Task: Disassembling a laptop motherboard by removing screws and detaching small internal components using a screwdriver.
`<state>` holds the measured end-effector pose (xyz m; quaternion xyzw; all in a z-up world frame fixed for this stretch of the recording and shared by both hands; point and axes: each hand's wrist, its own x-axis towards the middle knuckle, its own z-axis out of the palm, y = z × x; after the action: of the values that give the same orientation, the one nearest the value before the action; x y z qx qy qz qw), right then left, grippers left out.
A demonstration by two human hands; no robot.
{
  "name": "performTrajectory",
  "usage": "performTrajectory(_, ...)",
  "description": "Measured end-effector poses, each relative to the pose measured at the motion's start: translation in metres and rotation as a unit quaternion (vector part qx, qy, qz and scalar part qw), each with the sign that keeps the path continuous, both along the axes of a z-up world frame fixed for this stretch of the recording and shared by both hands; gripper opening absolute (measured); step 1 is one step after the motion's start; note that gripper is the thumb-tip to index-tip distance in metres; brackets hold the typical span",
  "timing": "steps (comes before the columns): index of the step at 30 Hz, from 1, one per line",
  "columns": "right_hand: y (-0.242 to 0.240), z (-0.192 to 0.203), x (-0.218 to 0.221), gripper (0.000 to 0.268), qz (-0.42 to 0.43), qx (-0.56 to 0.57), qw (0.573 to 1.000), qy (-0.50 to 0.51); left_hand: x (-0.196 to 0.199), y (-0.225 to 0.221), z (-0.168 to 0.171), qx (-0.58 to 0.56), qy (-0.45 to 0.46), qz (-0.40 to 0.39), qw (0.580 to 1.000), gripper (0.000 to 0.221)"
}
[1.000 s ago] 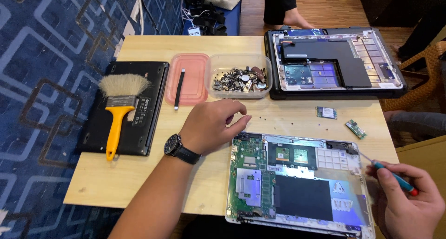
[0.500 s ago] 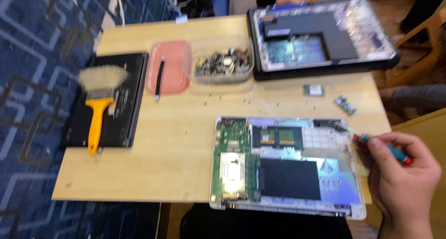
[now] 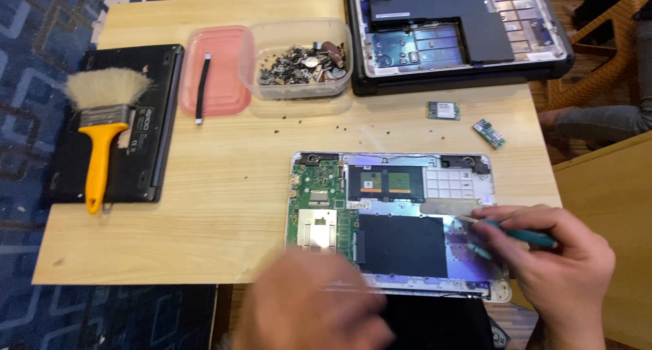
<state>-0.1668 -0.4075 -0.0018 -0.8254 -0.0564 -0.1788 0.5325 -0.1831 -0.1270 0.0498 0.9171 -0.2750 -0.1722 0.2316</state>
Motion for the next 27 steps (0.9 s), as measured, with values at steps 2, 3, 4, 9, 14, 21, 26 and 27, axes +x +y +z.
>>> performTrajectory(2,0.0,0.012,0.004,0.02,0.016,-0.04,0.999,0.002,-0.001,0.024,-0.037,-0.061,-0.162,0.047,0.984,0.05)
performTrajectory(3,0.0,0.018,0.005,0.016,0.037,-0.079,0.996,0.007,-0.003,0.035,-0.056,-0.124,-0.316,0.094,0.936,0.064)
performTrajectory(4,0.0,0.02,0.006,0.016,0.032,-0.083,0.996,0.012,-0.003,0.034,-0.055,-0.129,-0.311,0.091,0.937,0.064)
performTrajectory(9,0.007,0.031,0.02,0.021,0.083,-0.167,0.982,0.015,0.003,0.032,-0.052,-0.132,-0.24,0.104,0.956,0.069)
performTrajectory(14,0.014,0.042,0.027,0.019,0.116,-0.187,0.976,0.006,0.004,0.032,-0.05,-0.149,-0.238,0.109,0.954,0.06)
performTrajectory(21,0.015,0.042,0.035,0.015,0.119,-0.27,0.955,0.028,0.005,0.032,-0.05,-0.15,-0.26,0.103,0.948,0.049)
performTrajectory(26,0.01,0.041,0.044,0.016,0.123,-0.291,0.948,0.028,0.004,0.032,-0.049,-0.157,-0.259,0.105,0.947,0.048)
performTrajectory(27,0.011,0.042,0.045,0.016,0.138,-0.283,0.949,0.026,0.004,0.032,-0.049,-0.158,-0.253,0.107,0.948,0.048)
